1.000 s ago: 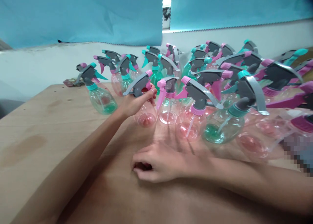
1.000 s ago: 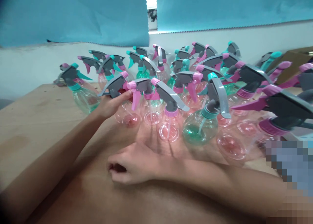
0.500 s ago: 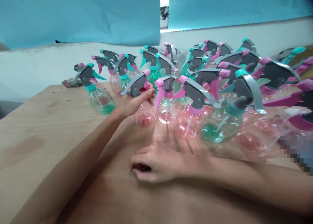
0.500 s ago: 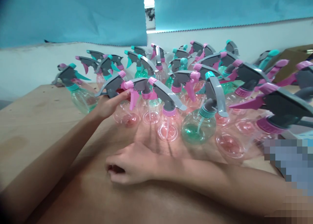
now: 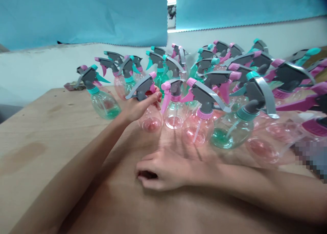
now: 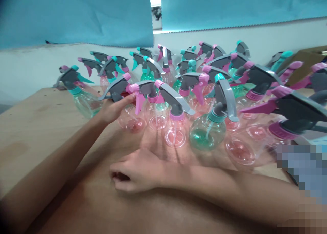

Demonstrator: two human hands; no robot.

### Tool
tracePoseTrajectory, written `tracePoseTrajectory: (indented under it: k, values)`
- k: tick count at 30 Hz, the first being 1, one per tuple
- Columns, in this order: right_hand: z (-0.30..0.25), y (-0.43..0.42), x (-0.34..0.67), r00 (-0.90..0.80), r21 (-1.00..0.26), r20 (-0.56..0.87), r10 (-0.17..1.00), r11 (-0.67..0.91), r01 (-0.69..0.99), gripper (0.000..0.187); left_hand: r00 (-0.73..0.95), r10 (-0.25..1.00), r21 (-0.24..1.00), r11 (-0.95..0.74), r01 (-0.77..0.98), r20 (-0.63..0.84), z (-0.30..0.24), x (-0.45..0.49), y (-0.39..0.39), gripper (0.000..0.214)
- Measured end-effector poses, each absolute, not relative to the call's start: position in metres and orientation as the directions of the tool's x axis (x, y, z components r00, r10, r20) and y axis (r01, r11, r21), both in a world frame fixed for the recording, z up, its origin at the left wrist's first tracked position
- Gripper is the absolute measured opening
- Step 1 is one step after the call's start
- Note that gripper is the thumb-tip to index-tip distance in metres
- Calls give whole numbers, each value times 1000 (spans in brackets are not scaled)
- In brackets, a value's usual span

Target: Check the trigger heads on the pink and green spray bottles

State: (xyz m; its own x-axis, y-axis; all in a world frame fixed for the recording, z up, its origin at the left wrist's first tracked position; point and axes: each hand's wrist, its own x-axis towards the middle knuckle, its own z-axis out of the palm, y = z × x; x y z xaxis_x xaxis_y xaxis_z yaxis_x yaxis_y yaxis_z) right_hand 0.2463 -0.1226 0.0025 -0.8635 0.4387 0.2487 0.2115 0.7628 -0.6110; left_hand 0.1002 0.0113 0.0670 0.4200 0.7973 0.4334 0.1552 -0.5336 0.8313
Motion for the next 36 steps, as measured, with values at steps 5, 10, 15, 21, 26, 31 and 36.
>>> tracePoseTrajectory:
  k: [5, 10, 15, 21, 26, 31, 36]
  values:
    - [1, -123, 245, -862, -617, 246, 443, 757, 213, 13, 418, 793, 824, -543, 159, 442, 69, 101, 10, 33]
    - [-2, -123, 244, -856, -617, 263, 445, 760, 206, 14, 424, 792, 823, -544, 164, 439, 70, 101, 10, 33]
    - [0, -123, 245, -857, -614, 257, 446, 760, 212, 13, 409, 803, 821, -539, 188, 433, 69, 101, 10, 36]
    - [3, -122, 246, -865, -621, 253, 434, 758, 199, 14, 406, 806, 836, -526, 157, 431, 69, 102, 10, 32]
    - [0, -122, 245, -864, -627, 260, 430, 756, 188, 13, 372, 823, 837, -518, 178, 430, 67, 101, 9, 34]
    - [-3, -123, 244, -853, -630, 263, 452, 750, 203, 13, 333, 827, 831, -527, 177, 454, 67, 102, 9, 40]
    - [-4, -124, 245, -850, -627, 267, 454, 752, 204, 13, 378, 798, 801, -565, 199, 469, 65, 98, 12, 36]
